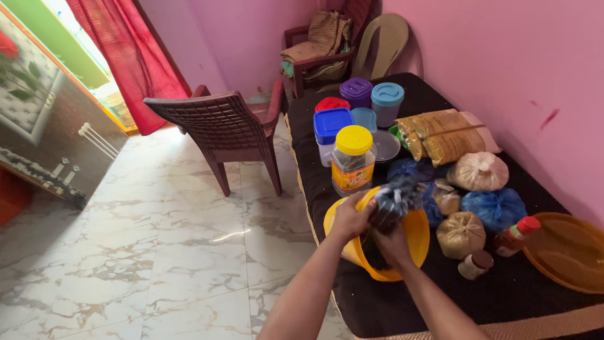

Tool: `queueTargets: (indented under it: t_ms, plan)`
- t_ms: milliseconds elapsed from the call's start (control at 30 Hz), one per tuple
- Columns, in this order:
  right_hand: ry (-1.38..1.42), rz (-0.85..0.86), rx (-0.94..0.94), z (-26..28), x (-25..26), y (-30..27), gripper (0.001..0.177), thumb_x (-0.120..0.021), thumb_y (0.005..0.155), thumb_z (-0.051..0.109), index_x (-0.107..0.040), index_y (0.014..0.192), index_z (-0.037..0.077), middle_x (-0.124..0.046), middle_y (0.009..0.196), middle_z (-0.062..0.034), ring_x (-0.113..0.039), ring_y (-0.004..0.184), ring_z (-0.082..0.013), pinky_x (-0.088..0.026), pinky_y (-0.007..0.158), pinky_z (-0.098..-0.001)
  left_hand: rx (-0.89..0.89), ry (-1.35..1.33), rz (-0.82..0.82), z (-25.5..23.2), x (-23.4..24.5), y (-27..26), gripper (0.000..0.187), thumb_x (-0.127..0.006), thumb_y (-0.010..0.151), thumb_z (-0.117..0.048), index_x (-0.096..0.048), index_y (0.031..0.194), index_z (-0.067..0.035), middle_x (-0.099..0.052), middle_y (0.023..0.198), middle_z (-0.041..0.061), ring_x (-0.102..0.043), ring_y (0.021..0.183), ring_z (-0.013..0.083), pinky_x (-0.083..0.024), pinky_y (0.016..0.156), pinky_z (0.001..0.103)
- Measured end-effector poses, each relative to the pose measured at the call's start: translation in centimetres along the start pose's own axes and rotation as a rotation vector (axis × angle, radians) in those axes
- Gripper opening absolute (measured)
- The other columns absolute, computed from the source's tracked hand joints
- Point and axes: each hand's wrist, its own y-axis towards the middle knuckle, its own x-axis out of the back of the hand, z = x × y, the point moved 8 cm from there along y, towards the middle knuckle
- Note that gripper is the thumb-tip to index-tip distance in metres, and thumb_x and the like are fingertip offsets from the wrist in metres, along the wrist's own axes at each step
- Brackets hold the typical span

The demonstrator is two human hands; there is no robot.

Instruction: The person wipes the exterior and interior of a yellow plastic bucket and its lid with a cloth by hand.

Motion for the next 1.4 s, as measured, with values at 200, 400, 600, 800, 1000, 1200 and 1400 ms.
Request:
queueTargets:
  t_ms: [200,400,600,800,1000,1200,1400]
  plan:
    - [0.403,-0.198,-0.047,-5.1,-0.8,1.5,0.025,-0.070,0.091,0.003,-0.065,0.115,0.002,-0.069,0.107,-0.0051,-0.066,0.093,-0.0137,-0.054,0.079,-0.0301,-0.071,0.151,0.139,-2.8,-0.6,0.8,0.044,-0.067,0.092,-0.040,-0.072,0.129,-0.018,-0.071,0.125,0.018,-0.064,0.120,0.0367,-0.048,0.104,0.044]
    - [0.408,0.127,0.103,-11.1,-5.2,1.9,0.051,-0.067,0.083,-0.003,-0.047,0.129,0.008,-0.059,0.121,-0.0030,-0.060,0.108,-0.0151,-0.053,0.089,-0.0307,0.024,0.095,0.194,-2.2,-0.2,0.9,0.050,-0.072,0.087,-0.050,-0.072,0.128,-0.021,-0.066,0.133,0.014,-0.062,0.124,0.0330,-0.048,0.104,0.042]
    - [-0.542,0.592,0.279,-11.2,-7.7,-2.4,0.055,-0.075,0.076,0.016,-0.057,0.126,0.007,-0.068,0.120,-0.0217,-0.064,0.111,-0.0403,-0.053,0.087,-0.0437,-0.164,0.098,0.272,-3.1,-3.2,0.0,0.052,-0.075,0.085,-0.052,-0.075,0.126,-0.020,-0.072,0.131,0.012,-0.064,0.126,0.0325,-0.047,0.109,0.041]
    - [-1.226,0.558,0.085,-3.6,-4.0,0.9,0.021,-0.057,0.095,0.030,-0.071,0.107,0.019,-0.075,0.097,-0.0054,-0.074,0.092,-0.0273,-0.060,0.080,-0.0441,0.104,0.169,0.304,-2.8,-2.5,2.3,0.055,-0.073,0.081,-0.057,-0.075,0.127,-0.027,-0.075,0.119,0.014,-0.070,0.113,0.0329,-0.053,0.099,0.044]
    - [-0.342,0.157,0.221,-4.0,-2.5,2.1,0.040,-0.056,0.086,0.023,-0.063,0.124,0.010,-0.072,0.116,-0.0175,-0.067,0.118,-0.0353,-0.055,0.095,-0.0427,0.112,0.151,0.358,-3.4,-4.2,2.4,0.058,-0.072,0.082,-0.061,-0.074,0.127,-0.025,-0.076,0.117,0.016,-0.072,0.110,0.0338,-0.056,0.096,0.042]
    - [-0.368,0.250,0.194,-12.4,-6.9,1.9,0.049,-0.055,0.090,0.026,-0.051,0.134,0.006,-0.062,0.127,-0.0208,-0.057,0.126,-0.0375,-0.048,0.100,-0.0456,0.049,0.169,0.410,-3.0,-5.9,2.8,0.053,-0.074,0.081,-0.054,-0.076,0.126,-0.028,-0.074,0.121,0.013,-0.069,0.113,0.0343,-0.052,0.100,0.042]
    - [-0.837,0.783,0.116,-15.2,-8.0,1.5,0.048,-0.054,0.091,0.026,-0.051,0.135,0.007,-0.061,0.127,-0.0200,-0.058,0.126,-0.0363,-0.048,0.100,-0.0452,0.139,0.194,0.351,-1.9,-3.1,3.4,0.050,-0.074,0.081,-0.053,-0.074,0.127,-0.032,-0.074,0.121,0.011,-0.069,0.113,0.0316,-0.052,0.098,0.043]
